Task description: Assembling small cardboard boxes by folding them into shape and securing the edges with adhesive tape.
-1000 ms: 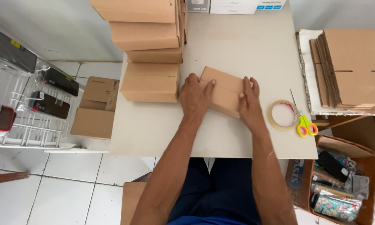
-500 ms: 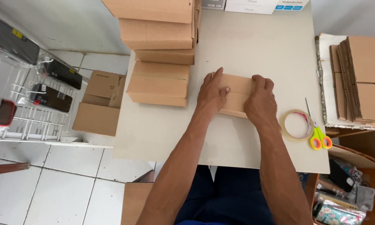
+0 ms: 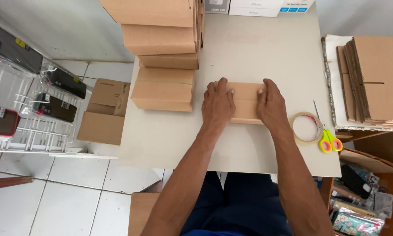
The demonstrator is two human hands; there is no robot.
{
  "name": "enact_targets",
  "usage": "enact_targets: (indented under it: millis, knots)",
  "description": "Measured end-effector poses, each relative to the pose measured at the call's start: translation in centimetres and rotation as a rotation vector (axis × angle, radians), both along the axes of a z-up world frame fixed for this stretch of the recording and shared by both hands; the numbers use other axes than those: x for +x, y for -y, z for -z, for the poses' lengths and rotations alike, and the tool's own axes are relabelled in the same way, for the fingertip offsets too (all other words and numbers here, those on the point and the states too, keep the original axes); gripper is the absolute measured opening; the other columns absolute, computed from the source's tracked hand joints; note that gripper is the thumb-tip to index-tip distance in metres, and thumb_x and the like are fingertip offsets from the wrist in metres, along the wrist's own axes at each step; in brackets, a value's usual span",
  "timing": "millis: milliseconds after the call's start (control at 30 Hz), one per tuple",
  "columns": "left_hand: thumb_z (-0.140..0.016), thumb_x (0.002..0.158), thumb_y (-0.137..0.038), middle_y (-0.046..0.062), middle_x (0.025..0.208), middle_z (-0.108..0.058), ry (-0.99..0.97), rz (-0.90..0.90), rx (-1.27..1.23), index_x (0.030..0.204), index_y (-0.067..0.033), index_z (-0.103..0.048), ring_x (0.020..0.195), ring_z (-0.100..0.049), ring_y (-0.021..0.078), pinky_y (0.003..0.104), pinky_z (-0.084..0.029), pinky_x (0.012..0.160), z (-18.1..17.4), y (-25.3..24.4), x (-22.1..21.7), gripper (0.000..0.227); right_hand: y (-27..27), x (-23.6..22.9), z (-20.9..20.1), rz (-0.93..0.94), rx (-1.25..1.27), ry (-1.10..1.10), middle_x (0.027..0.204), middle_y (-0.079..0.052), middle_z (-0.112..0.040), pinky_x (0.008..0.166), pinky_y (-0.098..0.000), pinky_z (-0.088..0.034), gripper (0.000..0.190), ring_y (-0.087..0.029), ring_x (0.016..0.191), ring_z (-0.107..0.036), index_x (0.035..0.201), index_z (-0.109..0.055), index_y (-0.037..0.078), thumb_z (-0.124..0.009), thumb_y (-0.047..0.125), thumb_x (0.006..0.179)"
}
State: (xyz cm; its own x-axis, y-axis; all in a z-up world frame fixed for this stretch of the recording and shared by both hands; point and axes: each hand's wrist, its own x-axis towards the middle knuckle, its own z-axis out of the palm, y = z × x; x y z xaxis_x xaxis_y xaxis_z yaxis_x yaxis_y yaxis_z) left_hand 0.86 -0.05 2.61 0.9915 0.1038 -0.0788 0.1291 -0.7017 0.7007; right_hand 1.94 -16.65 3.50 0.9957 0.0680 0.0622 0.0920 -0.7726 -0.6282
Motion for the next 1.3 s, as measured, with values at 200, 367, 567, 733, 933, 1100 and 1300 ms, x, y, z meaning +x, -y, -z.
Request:
enact_targets:
  millis: [200,367,567,733,933,1100,1300]
  knots:
    - [-0.028,0.109,-0.033,0.027,0.130,-0.048,-0.022,0.050,0.148,0.145,-0.0068,-0.041,0.121,-0.058,0.0449,0.054,-0.055,0.093,0.3,0.5,0.2,0.047,0.9,3.5,2.8,0.040,-0.312,-0.114,0.097,-0.016,-0.064,0.087,-0.0568,-0.052,0.043,-0.040,0.101,-0.068,0.120,-0.054,0.006,-0.024,0.036,0.114]
    - [-0.025,0.110,-0.032,0.032,0.157,-0.019,-0.068,0.132,0.213,0.149,-0.0020,-0.037,0.146,-0.023,0.0480,0.062,-0.025,0.114,-2.8,0.6,0.1,0.051,1.3,5.5,4.3,0.033,-0.342,-0.093,0.089,-0.020,-0.064,0.081,-0.0567,-0.052,0.048,-0.044,0.094,-0.068,0.113,-0.056,0.002,-0.021,0.034,0.115]
    - [-0.021,0.108,-0.050,0.024,0.167,-0.016,-0.048,0.302,0.319,0.158,-0.0069,-0.032,0.157,-0.003,0.0395,0.061,-0.003,0.123,-2.2,0.6,-0.3,0.068,1.0,5.2,3.6,0.007,-0.340,-0.090,0.090,-0.024,-0.062,0.083,-0.0579,-0.052,0.051,-0.049,0.095,-0.067,0.113,-0.056,-0.001,-0.019,0.033,0.115]
    - [-0.020,0.104,-0.044,0.024,0.148,-0.036,-0.062,0.255,0.413,0.151,-0.0046,-0.034,0.149,-0.019,0.0435,0.068,-0.014,0.117,0.2,2.5,-0.3,0.063,0.8,3.7,2.8,-0.006,-0.376,-0.128,0.086,-0.022,-0.062,0.081,-0.0566,-0.054,0.050,-0.046,0.092,-0.069,0.112,-0.057,0.000,-0.019,0.033,0.115]
    - [-0.021,0.104,-0.045,0.027,0.144,-0.040,-0.011,0.263,0.424,0.146,-0.0025,-0.038,0.151,-0.017,0.0452,0.070,0.000,0.118,-1.7,2.3,-0.6,0.063,0.5,3.1,2.8,0.020,-0.330,-0.142,0.091,-0.026,-0.062,0.086,-0.0605,-0.050,0.049,-0.052,0.098,-0.065,0.113,-0.057,-0.003,-0.022,0.032,0.114]
    - [-0.015,0.106,-0.043,0.027,0.161,-0.030,-0.056,0.365,0.404,0.158,-0.0068,-0.033,0.156,-0.009,0.0426,0.065,0.002,0.122,-3.0,2.2,-0.3,0.065,0.2,1.9,0.9,0.072,-0.113,-0.072,0.092,-0.032,-0.062,0.086,-0.0643,-0.046,0.046,-0.057,0.100,-0.061,0.112,-0.058,-0.003,-0.027,0.031,0.115]
    - [-0.014,0.107,-0.046,0.023,0.156,-0.038,-0.029,0.359,0.417,0.157,-0.0093,-0.036,0.153,-0.019,0.0391,0.062,0.003,0.122,-1.6,2.2,0.2,0.066,0.3,-2.6,-3.5,0.046,0.656,-0.266,0.148,-0.023,-0.052,0.119,-0.0543,-0.033,0.050,-0.040,0.142,-0.045,0.148,-0.050,0.011,-0.029,0.032,0.108]
